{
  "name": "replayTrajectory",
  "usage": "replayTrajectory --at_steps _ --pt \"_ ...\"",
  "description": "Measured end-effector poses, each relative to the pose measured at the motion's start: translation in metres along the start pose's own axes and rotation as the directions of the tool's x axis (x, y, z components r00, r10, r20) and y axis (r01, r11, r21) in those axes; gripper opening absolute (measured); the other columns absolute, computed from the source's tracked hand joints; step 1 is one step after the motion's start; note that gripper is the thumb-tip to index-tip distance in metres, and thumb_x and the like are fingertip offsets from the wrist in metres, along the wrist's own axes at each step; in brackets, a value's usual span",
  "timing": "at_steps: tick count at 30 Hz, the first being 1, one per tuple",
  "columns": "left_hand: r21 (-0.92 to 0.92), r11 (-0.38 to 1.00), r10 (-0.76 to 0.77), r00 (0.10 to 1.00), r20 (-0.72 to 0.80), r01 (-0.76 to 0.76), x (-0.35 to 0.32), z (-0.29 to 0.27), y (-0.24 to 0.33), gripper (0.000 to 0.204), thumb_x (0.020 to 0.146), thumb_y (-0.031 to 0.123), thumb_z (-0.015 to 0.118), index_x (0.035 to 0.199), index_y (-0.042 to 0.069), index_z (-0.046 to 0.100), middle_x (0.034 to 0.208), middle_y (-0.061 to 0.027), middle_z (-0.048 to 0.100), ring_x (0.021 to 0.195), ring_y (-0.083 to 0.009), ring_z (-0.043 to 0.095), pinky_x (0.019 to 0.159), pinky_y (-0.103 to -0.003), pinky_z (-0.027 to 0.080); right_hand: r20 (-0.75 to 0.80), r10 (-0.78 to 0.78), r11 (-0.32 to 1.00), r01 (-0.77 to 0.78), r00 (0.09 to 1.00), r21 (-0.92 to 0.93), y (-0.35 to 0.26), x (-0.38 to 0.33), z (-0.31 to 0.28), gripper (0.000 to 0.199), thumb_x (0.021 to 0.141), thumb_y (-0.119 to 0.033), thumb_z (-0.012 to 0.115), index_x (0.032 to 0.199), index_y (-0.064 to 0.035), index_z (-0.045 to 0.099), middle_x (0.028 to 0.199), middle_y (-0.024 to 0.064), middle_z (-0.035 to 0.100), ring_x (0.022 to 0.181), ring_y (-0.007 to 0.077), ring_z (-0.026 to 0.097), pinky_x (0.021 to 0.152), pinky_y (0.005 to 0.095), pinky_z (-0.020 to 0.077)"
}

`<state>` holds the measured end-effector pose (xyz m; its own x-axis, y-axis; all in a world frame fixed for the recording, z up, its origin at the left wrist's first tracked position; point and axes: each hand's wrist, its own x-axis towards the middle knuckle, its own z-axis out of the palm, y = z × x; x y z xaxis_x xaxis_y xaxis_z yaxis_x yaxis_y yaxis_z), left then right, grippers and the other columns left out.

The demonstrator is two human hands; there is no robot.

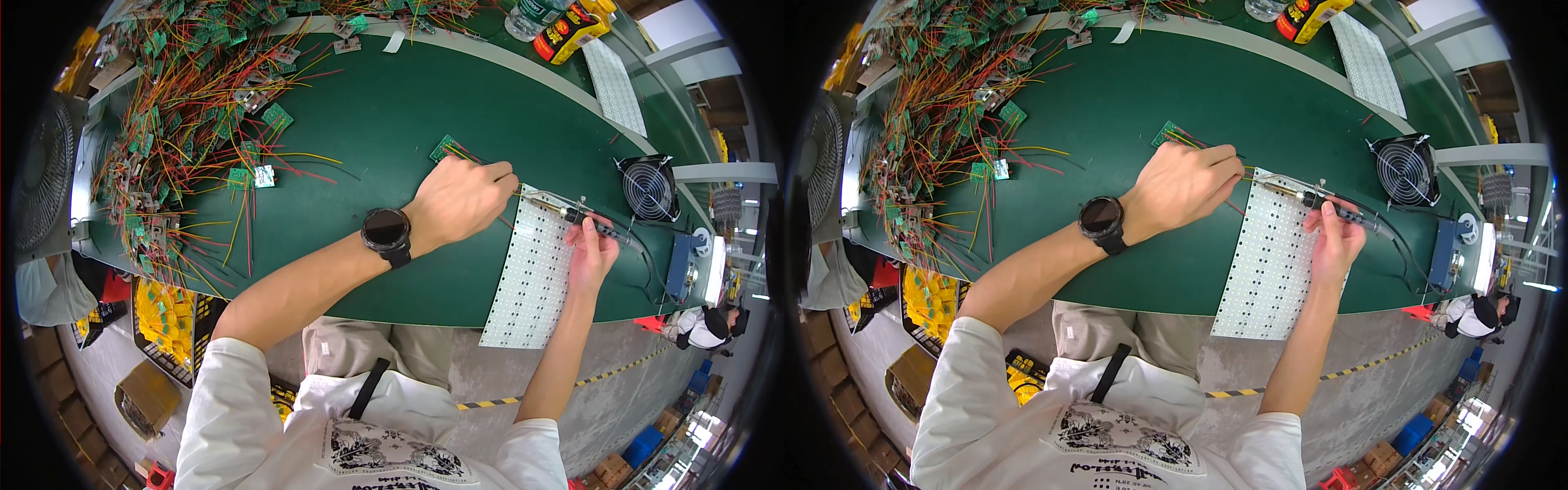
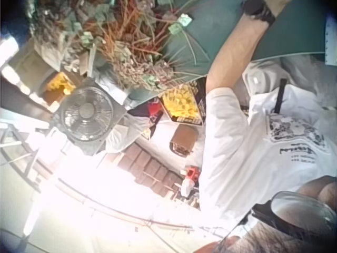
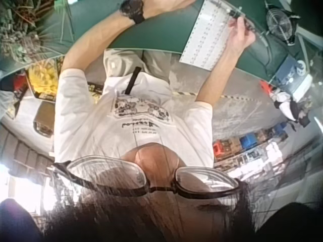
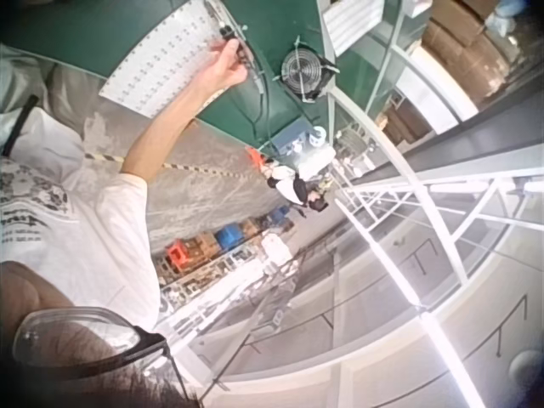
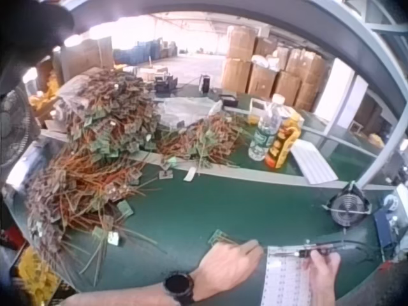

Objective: The person repeatedly takes small circuit boards with wires from a pile and solders their wire ends onto a large circuit board using a soldering iron.

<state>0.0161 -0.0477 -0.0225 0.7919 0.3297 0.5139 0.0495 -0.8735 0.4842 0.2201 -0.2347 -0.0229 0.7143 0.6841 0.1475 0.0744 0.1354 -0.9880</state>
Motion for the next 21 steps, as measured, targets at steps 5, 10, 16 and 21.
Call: replayTrajectory --at_steps 5,10,16,21 --pt "-0.012 1.0 -0.001 1.0 -0.006 0.001 -0.001 0.001 -0.001 0.006 0.082 0.009 0.064 0.081 0.004 0.06 0.077 -0.0057 0.056 0.059 -0.027 0.058 0.052 -0.037 0.045 0.005 -0.006 1.0 0.006 1.0 -0.001 0.0 0.0 -0.001 0.019 0.091 -0.008 0.064 0.106 0.0033 0.062 0.073 0.0116 0.066 0.06 0.0164 0.06 0.054 0.0266 0.0454" --pt "-0.006 1.0 0.001 1.0 -0.009 -0.001 0.0 0.001 0.0 0.006 0.083 0.009 0.064 0.082 0.004 0.06 0.077 -0.0058 0.056 0.059 -0.027 0.058 0.052 -0.037 0.045 -0.01 -0.013 1.0 0.013 1.0 0.012 0.002 0.001 -0.001 0.019 0.092 -0.008 0.063 0.106 0.0034 0.062 0.073 0.0112 0.066 0.059 0.0166 0.06 0.054 0.0268 0.0454" --pt "-0.012 1.0 0.003 1.0 -0.012 -0.003 0.0 0.0 0.0 0.005 0.083 0.009 0.063 0.083 0.004 0.06 0.078 -0.0059 0.056 0.059 -0.0274 0.058 0.052 -0.037 0.046 -0.062 0.004 0.998 0.0 0.998 0.068 -0.002 0.001 0.003 0.018 0.091 -0.007 0.063 0.106 0.0032 0.063 0.073 0.0107 0.065 0.058 0.0162 0.059 0.052 0.0275 0.0442" --pt "-0.003 1.0 -0.016 1.0 -0.015 0.016 0.0 -0.002 0.006 0.013 0.084 0.017 0.067 0.085 0.006 0.061 0.08 -0.0056 0.057 0.061 -0.0269 0.06 0.053 -0.035 0.048 -0.097 -0.004 0.996 0.013 0.995 0.093 -0.005 0.0 0.007 0.017 0.091 -0.007 0.063 0.106 0.003 0.063 0.074 0.0106 0.065 0.058 0.0158 0.058 0.051 0.0278 0.043"
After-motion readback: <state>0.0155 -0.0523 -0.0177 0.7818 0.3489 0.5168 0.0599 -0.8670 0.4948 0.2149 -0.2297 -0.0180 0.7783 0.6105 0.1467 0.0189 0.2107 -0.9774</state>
